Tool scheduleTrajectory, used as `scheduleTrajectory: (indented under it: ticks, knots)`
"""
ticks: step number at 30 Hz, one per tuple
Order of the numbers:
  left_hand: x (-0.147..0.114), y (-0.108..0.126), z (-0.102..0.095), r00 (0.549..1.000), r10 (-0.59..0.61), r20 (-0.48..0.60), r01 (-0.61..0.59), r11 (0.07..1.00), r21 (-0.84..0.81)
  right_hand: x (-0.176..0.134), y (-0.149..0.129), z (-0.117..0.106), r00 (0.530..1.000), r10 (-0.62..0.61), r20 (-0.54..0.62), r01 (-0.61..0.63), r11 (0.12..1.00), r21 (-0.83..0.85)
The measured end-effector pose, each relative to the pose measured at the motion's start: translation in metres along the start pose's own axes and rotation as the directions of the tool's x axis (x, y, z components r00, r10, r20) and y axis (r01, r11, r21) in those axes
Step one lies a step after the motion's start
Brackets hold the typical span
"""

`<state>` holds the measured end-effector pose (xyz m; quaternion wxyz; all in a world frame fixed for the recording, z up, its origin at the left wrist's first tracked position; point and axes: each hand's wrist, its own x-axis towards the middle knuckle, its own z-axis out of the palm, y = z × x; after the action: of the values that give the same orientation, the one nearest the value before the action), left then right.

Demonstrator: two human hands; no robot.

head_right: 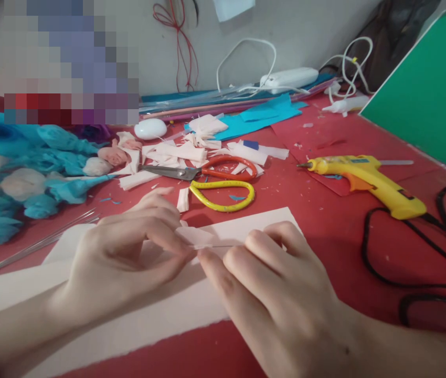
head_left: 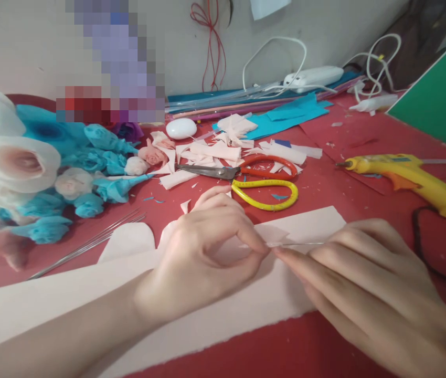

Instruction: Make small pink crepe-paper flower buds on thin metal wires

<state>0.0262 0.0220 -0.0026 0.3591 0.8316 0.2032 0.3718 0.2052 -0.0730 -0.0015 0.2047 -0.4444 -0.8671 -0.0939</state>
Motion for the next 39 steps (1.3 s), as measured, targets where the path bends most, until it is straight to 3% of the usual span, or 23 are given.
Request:
scheduleTrajectory:
  ticks: [12,17,24,29,31,34,39]
  knots:
    - [-0.001,0.000,0.001,1.000,0.013,0.000,-0.013,0.999,0.030,0.007,-0.004,-0.003,0.990,0.087,-0.109,-0.079,0.994,0.074]
    - [-0.001,0.000,0.000,1.000,-0.008,0.017,0.007,1.000,0.025,0.014,0.001,-0.010,0.930,0.319,-0.182,-0.277,0.935,0.223]
    - [-0.001,-0.002,0.000,0.999,0.019,0.029,-0.019,1.000,-0.006,0.020,0.009,-0.010,0.884,0.462,0.072,-0.457,0.821,0.342]
    - [-0.001,-0.001,-0.002,0.997,0.064,0.039,-0.063,0.998,-0.017,0.023,0.004,-0.008,0.779,0.560,0.283,-0.622,0.628,0.467]
    - [-0.001,-0.001,-0.003,0.995,0.090,0.040,-0.090,0.996,-0.021,0.025,0.004,-0.007,0.733,0.548,0.404,-0.676,0.523,0.519]
    - [-0.001,-0.001,-0.003,0.994,0.101,0.051,-0.100,0.995,-0.021,0.027,0.006,-0.007,0.687,0.434,0.583,-0.726,0.370,0.580]
    - [0.000,-0.002,-0.001,0.992,0.103,0.069,-0.101,0.994,-0.037,0.026,0.007,-0.008,0.654,0.449,0.608,-0.749,0.272,0.604]
